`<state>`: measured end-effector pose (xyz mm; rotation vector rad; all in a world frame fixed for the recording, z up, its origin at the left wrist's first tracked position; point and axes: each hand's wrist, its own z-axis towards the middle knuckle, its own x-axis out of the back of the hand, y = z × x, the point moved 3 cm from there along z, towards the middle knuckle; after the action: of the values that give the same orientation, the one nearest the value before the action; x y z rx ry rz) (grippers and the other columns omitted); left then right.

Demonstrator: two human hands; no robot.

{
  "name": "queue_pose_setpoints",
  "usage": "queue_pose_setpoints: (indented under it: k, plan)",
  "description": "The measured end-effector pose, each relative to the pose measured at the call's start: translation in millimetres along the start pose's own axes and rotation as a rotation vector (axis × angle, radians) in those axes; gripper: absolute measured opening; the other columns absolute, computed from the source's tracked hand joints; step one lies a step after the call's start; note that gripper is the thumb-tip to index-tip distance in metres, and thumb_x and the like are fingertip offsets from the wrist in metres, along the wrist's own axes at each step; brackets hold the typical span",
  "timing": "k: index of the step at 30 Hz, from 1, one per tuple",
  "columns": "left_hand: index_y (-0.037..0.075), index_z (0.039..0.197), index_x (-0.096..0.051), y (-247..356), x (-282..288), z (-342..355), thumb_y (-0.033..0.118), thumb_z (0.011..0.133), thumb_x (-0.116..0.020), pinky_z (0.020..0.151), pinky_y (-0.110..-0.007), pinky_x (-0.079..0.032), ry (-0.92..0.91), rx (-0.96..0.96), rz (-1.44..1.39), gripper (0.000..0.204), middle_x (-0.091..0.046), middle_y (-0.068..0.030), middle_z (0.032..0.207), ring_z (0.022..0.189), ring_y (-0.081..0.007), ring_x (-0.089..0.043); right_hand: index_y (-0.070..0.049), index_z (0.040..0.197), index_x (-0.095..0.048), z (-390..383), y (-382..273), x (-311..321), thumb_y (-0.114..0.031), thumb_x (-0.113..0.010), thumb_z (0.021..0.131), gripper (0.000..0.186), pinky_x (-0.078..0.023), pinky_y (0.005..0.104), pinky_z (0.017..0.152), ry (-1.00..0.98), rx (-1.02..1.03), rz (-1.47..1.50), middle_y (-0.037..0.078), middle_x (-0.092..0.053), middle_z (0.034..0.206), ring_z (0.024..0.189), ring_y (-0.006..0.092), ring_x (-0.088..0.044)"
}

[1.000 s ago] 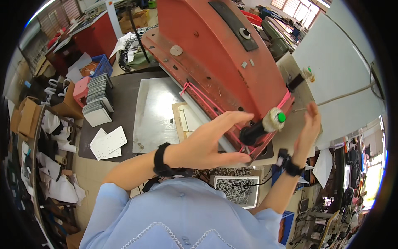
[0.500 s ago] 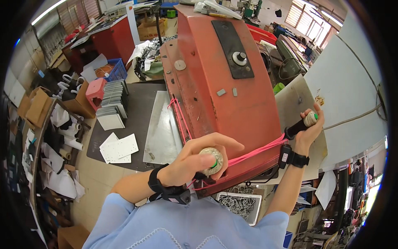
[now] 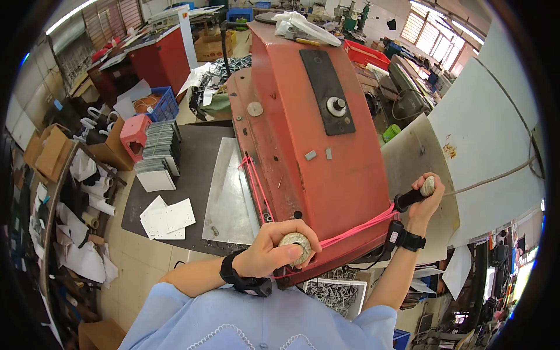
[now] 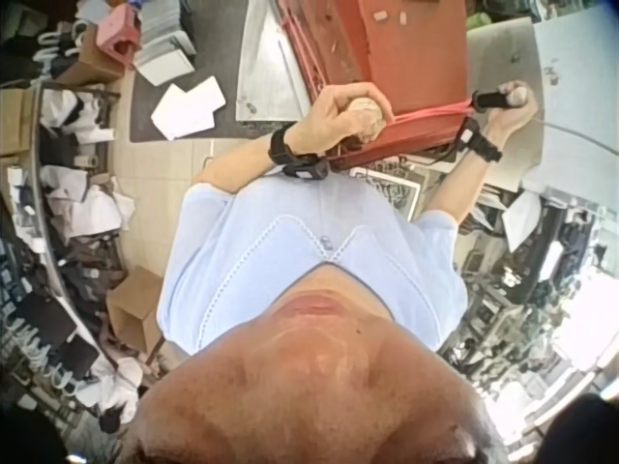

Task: Operating a manual clicker press to cut small rectangular leather or fabric pieces using a metal cutting die.

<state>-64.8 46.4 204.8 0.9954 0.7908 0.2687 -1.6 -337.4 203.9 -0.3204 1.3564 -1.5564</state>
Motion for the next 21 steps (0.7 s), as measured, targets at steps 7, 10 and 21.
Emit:
queue_pose_setpoints:
  k: [7,10,21]
  plan:
    - [0.001,0.11,-0.06,-3,3,0,0.018,0.092,-0.054,0.063,-0.023,-0.045,-0.062,0.015,-0.048,0.025,-0.058,-0.002,0.082,0.07,-0.0063,-0.054,-0.001,0.098,-0.057,-4,-3,-7,-0.039,-0.048,0.099,0.039,-0.042,0.0293,0.064,-0.018,0.025,-0.015,0.005,-0.051,0.068,0.063,0.0157,-0.048]
    - [0.001,0.116,-0.057,4,0,2,0.02,0.092,-0.055,0.064,-0.024,-0.045,-0.094,-0.052,-0.031,0.03,-0.057,-0.0013,0.083,0.071,-0.0071,-0.054,-0.001,0.107,-0.056,-7,-10,-14,-0.046,-0.045,0.102,0.047,-0.042,0.0283,0.064,-0.045,0.039,-0.063,0.004,-0.051,0.067,0.063,0.0138,-0.048]
    - [0.0,0.139,-0.036,-5,-30,37,0.032,0.102,-0.047,0.082,-0.028,-0.045,-0.132,0.013,0.169,0.051,-0.057,-0.009,0.11,0.097,-0.0158,-0.057,0.0,0.11,-0.056,47,-16,6,-0.048,-0.05,0.099,0.05,-0.041,0.0265,0.065,-0.098,-0.073,-0.101,0.002,-0.05,0.067,0.064,0.0129,-0.048]
